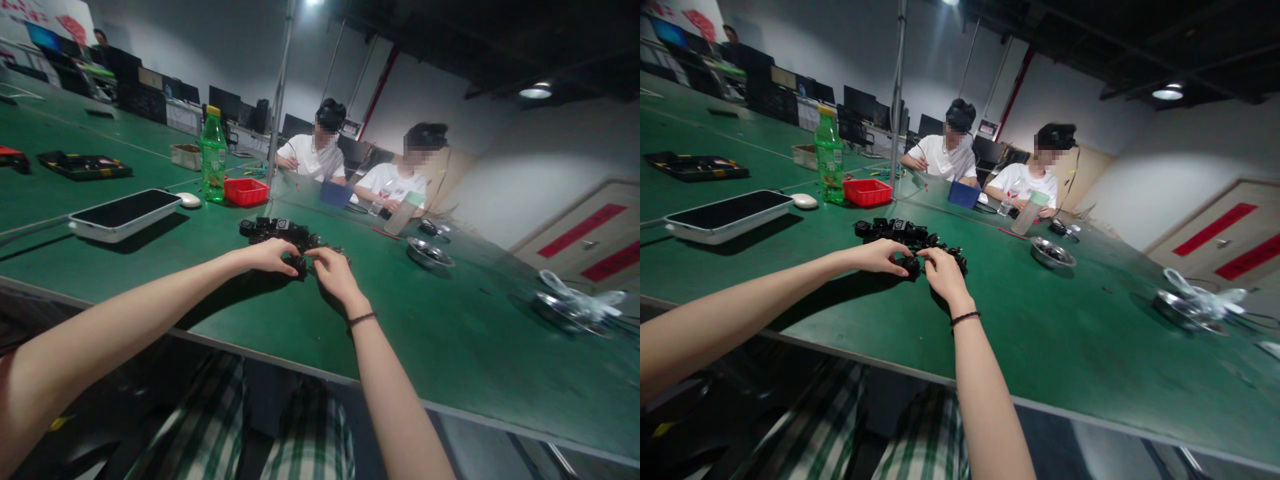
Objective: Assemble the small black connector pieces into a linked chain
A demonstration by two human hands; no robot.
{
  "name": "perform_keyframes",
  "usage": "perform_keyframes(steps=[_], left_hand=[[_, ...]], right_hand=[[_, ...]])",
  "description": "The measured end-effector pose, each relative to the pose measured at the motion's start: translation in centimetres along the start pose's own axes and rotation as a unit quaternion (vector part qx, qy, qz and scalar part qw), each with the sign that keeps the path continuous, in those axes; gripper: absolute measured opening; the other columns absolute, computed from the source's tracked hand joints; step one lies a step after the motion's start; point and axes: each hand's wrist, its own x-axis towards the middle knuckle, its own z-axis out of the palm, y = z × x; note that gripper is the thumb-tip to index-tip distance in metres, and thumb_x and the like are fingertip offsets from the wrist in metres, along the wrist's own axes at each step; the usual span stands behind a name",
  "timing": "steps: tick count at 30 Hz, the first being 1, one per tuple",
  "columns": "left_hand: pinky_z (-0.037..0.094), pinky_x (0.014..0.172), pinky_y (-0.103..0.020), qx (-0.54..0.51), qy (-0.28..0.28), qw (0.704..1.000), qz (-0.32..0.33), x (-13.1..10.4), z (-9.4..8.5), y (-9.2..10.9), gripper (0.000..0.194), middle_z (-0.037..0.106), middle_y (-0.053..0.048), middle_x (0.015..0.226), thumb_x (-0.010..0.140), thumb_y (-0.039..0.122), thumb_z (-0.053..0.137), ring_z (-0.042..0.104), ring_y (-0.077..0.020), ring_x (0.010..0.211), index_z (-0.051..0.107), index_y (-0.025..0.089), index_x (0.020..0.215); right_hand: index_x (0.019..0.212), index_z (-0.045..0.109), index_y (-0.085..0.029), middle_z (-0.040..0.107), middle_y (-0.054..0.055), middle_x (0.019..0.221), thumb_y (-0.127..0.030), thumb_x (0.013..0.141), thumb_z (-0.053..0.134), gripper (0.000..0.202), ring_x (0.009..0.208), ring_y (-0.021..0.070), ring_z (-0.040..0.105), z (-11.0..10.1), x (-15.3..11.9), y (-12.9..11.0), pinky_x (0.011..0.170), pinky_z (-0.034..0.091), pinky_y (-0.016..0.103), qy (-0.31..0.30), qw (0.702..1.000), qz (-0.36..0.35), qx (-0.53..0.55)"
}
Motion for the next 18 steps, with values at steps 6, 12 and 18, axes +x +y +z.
perform_keyframes(steps=[6,12,18], left_hand=[[0.046,0.080,-0.023,0.003,0.003,1.000,0.008,0.14,0.09,-0.33,0.057,0.068,-0.009,0.115,0.075,0.044,0.068,0.065,-0.0201,0.097,0.060,0.014,0.122],[0.046,0.081,-0.024,0.005,0.003,1.000,0.005,0.18,0.10,-0.31,0.056,0.068,-0.009,0.114,0.075,0.046,0.068,0.064,-0.0212,0.098,0.061,0.014,0.121],[0.045,0.079,-0.024,0.005,0.004,1.000,0.012,0.15,0.09,-0.36,0.057,0.068,-0.010,0.114,0.075,0.046,0.068,0.064,-0.0212,0.095,0.061,0.013,0.121]], right_hand=[[0.098,0.068,-0.019,0.071,0.007,0.102,-0.009,0.083,0.043,0.031,0.095,0.0208,0.064,-0.15,0.09,0.37,0.088,0.050,0.037,0.049,0.998,0.032,-0.029],[0.099,0.066,-0.018,0.069,0.009,0.101,-0.008,0.080,0.041,0.033,0.094,0.0215,0.064,-0.47,0.11,0.45,0.089,0.050,0.038,0.117,0.990,0.075,-0.027],[0.094,0.066,-0.018,0.069,0.009,0.096,-0.008,0.079,0.041,0.031,0.091,0.0211,0.064,-0.61,0.08,0.74,0.089,0.049,0.037,0.166,0.981,0.094,-0.043]])
